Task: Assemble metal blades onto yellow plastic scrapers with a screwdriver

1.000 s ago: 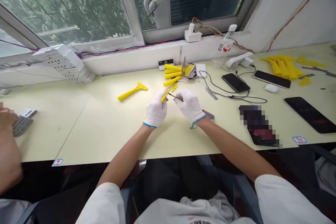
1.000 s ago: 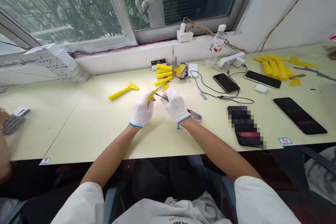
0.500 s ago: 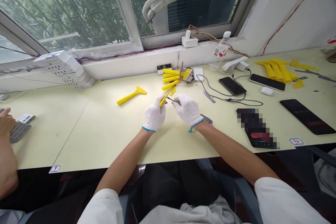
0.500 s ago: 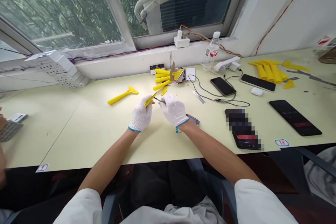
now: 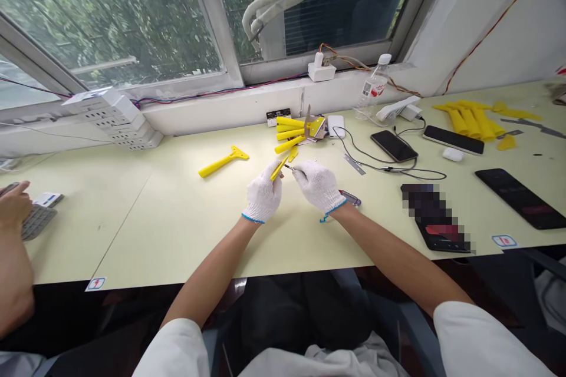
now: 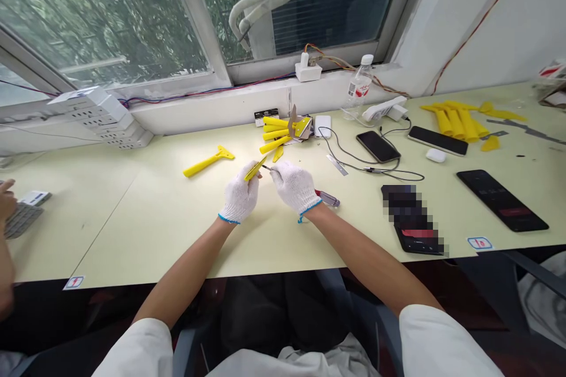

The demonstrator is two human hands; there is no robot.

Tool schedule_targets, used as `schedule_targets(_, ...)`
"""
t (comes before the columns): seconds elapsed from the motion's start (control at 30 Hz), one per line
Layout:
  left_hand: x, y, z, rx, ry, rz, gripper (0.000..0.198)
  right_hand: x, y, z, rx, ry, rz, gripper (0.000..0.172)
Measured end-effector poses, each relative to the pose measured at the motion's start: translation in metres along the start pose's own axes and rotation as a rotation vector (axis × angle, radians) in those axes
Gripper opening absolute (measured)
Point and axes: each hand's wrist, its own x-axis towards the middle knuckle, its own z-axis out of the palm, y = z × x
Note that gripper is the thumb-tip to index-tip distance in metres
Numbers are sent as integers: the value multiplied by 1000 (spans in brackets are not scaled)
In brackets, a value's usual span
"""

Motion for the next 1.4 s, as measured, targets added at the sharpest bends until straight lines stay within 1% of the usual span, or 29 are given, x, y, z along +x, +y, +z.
schedule_targets(0.27,-1,5,-1,-17,-38,-10,46,1,4,9,-14,4,79,36)
schedule_targets(0.37,-2,6,-2,-21,-36,-7,45,0,5,11,-10,-2,98,35)
schedule_targets(0.57,-2,6,-1,-8,-18,12,46,-1,4,12,15,-10,117,23)
schedule_targets(0.7,-3,5,1,-2,-6,11,45,0,3,12,33,-9,121,27)
schedule_targets(0.8,-3,6,1,-14,-2,15,44,0,3,9,43,-16,108,28)
schedule_targets(0.93,-1,7,-1,-30,9,17,43,1,3,5,42,-6,103,33)
schedule_targets(1.1,-1,8,-1,-42,26,23,42,0,3,5,43,-5,108,32)
schedule_targets(1.4,-2,10,-1,-53,21,10,45,-1,2,0,58,-19,102,29)
